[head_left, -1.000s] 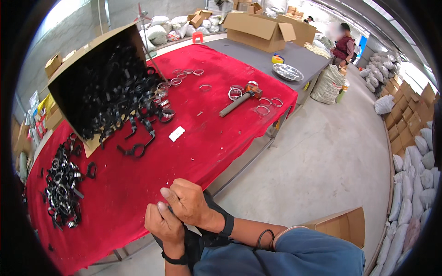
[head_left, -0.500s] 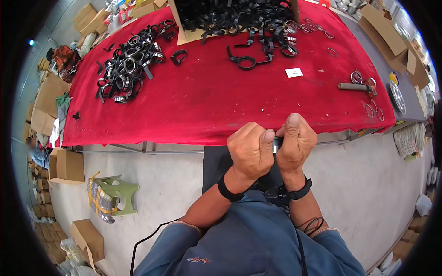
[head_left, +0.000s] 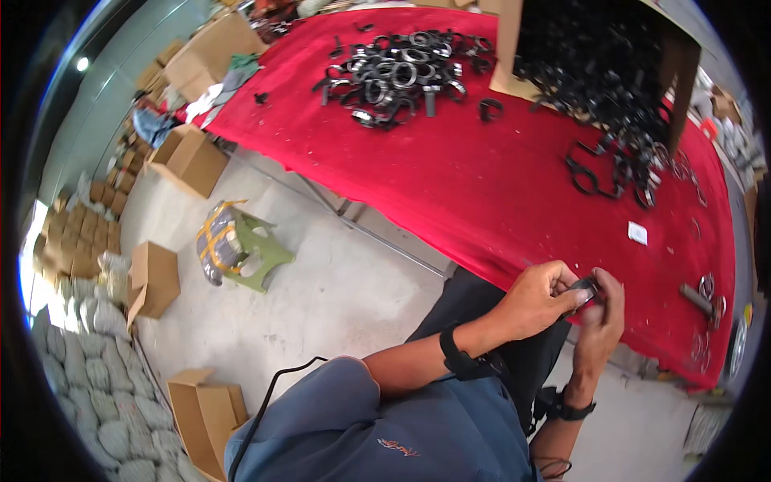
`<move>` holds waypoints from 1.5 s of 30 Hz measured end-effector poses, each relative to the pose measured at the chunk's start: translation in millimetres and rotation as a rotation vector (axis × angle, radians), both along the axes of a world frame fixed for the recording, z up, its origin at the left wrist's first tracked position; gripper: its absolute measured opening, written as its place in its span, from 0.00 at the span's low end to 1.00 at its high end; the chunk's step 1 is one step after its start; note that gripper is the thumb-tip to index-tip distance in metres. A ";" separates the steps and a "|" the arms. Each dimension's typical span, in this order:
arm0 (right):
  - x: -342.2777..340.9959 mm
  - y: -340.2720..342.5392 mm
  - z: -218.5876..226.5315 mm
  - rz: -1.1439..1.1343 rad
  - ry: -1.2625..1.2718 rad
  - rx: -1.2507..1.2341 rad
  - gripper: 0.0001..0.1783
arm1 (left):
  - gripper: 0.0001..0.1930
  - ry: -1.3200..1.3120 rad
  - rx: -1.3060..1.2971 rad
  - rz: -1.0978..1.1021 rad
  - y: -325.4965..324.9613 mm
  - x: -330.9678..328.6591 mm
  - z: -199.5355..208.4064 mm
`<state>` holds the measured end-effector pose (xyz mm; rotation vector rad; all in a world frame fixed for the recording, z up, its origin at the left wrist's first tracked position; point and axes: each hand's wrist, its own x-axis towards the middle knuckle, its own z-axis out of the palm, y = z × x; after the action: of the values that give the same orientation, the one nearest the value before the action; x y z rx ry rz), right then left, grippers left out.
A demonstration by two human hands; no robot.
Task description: Manually assembling black plastic circular components with metal ring fasteners.
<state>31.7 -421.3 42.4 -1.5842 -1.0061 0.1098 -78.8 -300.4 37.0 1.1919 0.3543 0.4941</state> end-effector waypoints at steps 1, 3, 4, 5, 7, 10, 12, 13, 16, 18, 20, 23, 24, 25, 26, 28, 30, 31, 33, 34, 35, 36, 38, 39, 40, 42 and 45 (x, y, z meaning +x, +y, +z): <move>-7.9 0.4 9.0 0.047 -0.072 -0.103 0.35 | 0.10 0.019 -0.013 0.046 5.5 -2.8 -1.9; -23.9 2.1 14.5 0.091 -0.028 -0.208 0.45 | 0.10 0.035 -0.030 0.117 7.8 -9.8 -6.2; -23.2 3.5 13.3 0.115 -0.033 -0.202 0.45 | 0.11 0.049 -0.070 0.088 9.4 -13.3 -6.9; -20.1 3.7 11.5 0.121 -0.065 -0.227 0.45 | 0.12 0.062 -0.110 0.059 10.0 -16.4 -7.4; -16.7 1.5 7.4 0.142 -0.012 -0.224 0.47 | 0.14 0.023 -0.117 0.047 8.4 -20.6 -6.9; -19.9 -1.1 -0.4 0.124 0.083 -0.162 0.46 | 0.12 -0.007 -0.129 0.069 8.7 -20.2 -4.2; -25.0 1.3 -4.3 0.135 0.117 -0.145 0.45 | 0.11 -0.073 -0.325 0.022 11.9 -20.6 -6.7; -26.3 2.7 -5.5 0.132 0.155 -0.114 0.45 | 0.09 -0.097 -0.363 0.044 10.6 -22.0 -3.4; -26.8 -1.4 -7.9 0.122 0.225 -0.078 0.45 | 0.09 -0.118 -0.397 0.063 5.8 -19.7 -4.6; -26.8 -1.3 -8.2 0.089 0.255 -0.078 0.45 | 0.08 -0.039 -0.397 0.029 8.8 -19.8 -6.7; -28.9 2.9 -5.4 0.185 0.359 -0.101 0.44 | 0.07 -0.022 -0.379 0.101 9.9 -28.7 -1.3; -33.6 7.7 -12.8 0.247 0.408 0.027 0.46 | 0.07 -0.006 -0.169 0.123 7.4 -47.5 6.7; -30.6 8.5 -15.8 0.275 0.447 0.104 0.46 | 0.07 0.043 -0.037 0.120 8.2 -50.1 12.2; -28.3 6.4 -9.7 0.277 0.492 0.143 0.48 | 0.11 -0.034 0.029 0.135 7.2 -53.6 6.5; -21.6 5.2 -9.3 0.278 0.454 0.167 0.48 | 0.24 -0.014 0.241 0.168 13.5 -56.2 0.9; -17.5 2.9 -6.9 0.296 0.458 0.140 0.49 | 0.40 -0.042 0.328 0.194 22.8 -59.7 0.6; -20.2 3.2 -7.6 0.315 0.486 0.134 0.50 | 0.50 -0.063 0.217 0.116 26.9 -60.6 0.8; -24.8 4.9 -8.7 0.343 0.520 0.133 0.50 | 0.50 -0.034 0.417 0.047 28.9 -64.0 1.6; -32.7 12.2 -8.3 0.366 0.550 0.106 0.51 | 0.48 0.010 0.507 -0.048 29.9 -75.8 11.5; -38.2 15.3 -9.1 0.373 0.575 0.078 0.51 | 0.48 0.030 0.519 -0.008 26.3 -80.9 8.9; -35.7 14.0 -15.0 0.352 0.511 0.037 0.50 | 0.46 -0.011 0.585 -0.049 25.8 -80.2 2.8; -29.0 10.9 -24.2 0.327 0.472 0.008 0.49 | 0.45 -0.037 0.682 -0.073 35.8 -79.7 1.1; -19.0 -1.1 -21.2 0.334 0.509 -0.054 0.49 | 0.44 -0.014 0.523 -0.159 35.0 -72.5 11.9; -17.6 -3.9 -16.9 0.308 0.435 -0.060 0.50 | 0.44 -0.060 0.612 -0.082 27.0 -64.3 3.1; -11.9 -6.7 -27.0 0.309 0.427 -0.028 0.52 | 0.45 -0.113 0.697 -0.020 22.6 -61.6 -2.9; -14.3 -4.8 -30.5 0.362 0.503 -0.015 0.54 | 0.45 -0.041 0.544 -0.051 17.7 -74.3 12.1; -30.2 8.0 -28.8 0.389 0.478 0.029 0.53 | 0.43 -0.035 0.654 0.148 5.4 -81.3 -1.1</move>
<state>1.5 -413.3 13.6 -1.2334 -0.9122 0.7039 -160.2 -295.1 35.9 1.7939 0.2564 0.7940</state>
